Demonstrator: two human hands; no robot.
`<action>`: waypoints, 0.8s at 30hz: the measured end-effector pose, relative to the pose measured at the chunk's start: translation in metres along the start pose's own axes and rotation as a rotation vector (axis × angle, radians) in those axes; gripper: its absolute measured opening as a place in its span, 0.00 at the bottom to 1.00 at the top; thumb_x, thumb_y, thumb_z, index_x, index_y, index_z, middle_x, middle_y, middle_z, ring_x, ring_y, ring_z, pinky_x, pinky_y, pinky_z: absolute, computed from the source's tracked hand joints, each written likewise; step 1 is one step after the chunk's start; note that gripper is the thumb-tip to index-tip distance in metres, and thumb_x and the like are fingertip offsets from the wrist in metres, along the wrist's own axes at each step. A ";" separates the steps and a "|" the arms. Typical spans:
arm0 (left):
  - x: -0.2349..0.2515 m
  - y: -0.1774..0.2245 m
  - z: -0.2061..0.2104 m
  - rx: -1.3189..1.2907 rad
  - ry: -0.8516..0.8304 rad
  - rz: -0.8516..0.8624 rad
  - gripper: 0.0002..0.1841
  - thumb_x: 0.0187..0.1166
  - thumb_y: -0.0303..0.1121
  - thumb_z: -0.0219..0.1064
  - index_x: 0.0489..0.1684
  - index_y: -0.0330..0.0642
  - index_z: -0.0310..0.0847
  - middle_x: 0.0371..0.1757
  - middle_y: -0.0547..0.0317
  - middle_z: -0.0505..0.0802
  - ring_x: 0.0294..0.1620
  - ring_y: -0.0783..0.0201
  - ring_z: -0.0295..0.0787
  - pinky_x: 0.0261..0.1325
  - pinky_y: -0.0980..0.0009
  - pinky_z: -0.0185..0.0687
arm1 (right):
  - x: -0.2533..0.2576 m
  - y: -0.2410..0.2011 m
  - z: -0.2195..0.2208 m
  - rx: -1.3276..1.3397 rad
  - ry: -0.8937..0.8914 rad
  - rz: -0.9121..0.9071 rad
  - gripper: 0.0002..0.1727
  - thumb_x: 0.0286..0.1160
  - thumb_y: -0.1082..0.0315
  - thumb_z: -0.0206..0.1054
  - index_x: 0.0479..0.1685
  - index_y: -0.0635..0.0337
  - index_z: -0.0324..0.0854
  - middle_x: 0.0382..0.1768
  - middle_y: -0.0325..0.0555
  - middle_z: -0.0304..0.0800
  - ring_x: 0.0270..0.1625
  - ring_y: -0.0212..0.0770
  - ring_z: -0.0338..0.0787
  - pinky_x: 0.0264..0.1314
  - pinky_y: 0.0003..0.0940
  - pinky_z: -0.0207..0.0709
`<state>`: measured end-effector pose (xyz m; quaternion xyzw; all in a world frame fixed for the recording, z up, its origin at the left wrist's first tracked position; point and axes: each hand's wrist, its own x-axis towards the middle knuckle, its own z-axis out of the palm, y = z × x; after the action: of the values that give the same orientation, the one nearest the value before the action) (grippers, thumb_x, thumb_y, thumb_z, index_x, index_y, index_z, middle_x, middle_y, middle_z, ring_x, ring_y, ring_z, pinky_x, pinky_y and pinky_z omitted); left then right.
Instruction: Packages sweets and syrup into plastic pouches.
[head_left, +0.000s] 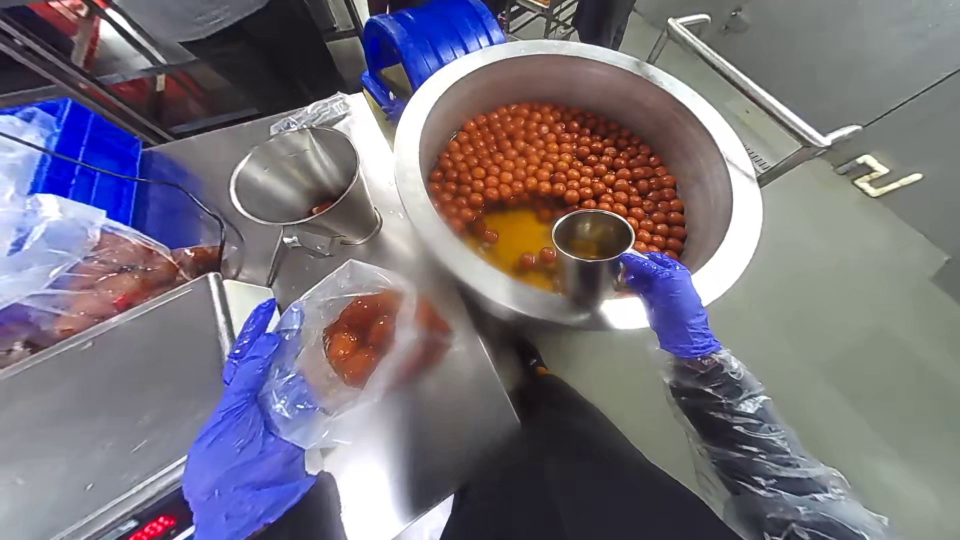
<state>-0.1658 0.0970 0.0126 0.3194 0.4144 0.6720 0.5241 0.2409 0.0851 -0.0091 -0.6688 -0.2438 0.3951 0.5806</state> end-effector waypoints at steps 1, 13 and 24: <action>-0.001 -0.001 -0.002 -0.016 -0.004 0.004 0.21 0.91 0.25 0.42 0.77 0.40 0.69 0.65 0.68 0.90 0.64 0.76 0.87 0.65 0.78 0.84 | -0.001 -0.001 -0.001 -0.001 -0.007 -0.007 0.12 0.81 0.73 0.64 0.26 0.55 0.82 0.21 0.30 0.87 0.22 0.22 0.82 0.27 0.17 0.78; -0.003 -0.006 -0.001 0.019 0.043 0.008 0.21 0.92 0.28 0.41 0.80 0.39 0.67 0.68 0.69 0.88 0.66 0.79 0.84 0.68 0.80 0.81 | -0.016 -0.001 -0.016 0.090 -0.059 0.009 0.15 0.85 0.73 0.57 0.26 0.53 0.81 0.20 0.30 0.85 0.20 0.23 0.79 0.24 0.18 0.76; -0.003 -0.008 0.002 -0.051 0.104 -0.033 0.20 0.92 0.29 0.44 0.79 0.40 0.68 0.66 0.65 0.89 0.60 0.79 0.87 0.59 0.81 0.84 | -0.033 0.012 -0.014 0.355 -0.113 0.114 0.20 0.84 0.74 0.51 0.22 0.50 0.81 0.14 0.29 0.82 0.13 0.21 0.75 0.16 0.14 0.71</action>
<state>-0.1595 0.0957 0.0061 0.2636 0.4292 0.6892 0.5208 0.2318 0.0481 -0.0128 -0.5453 -0.1641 0.5009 0.6518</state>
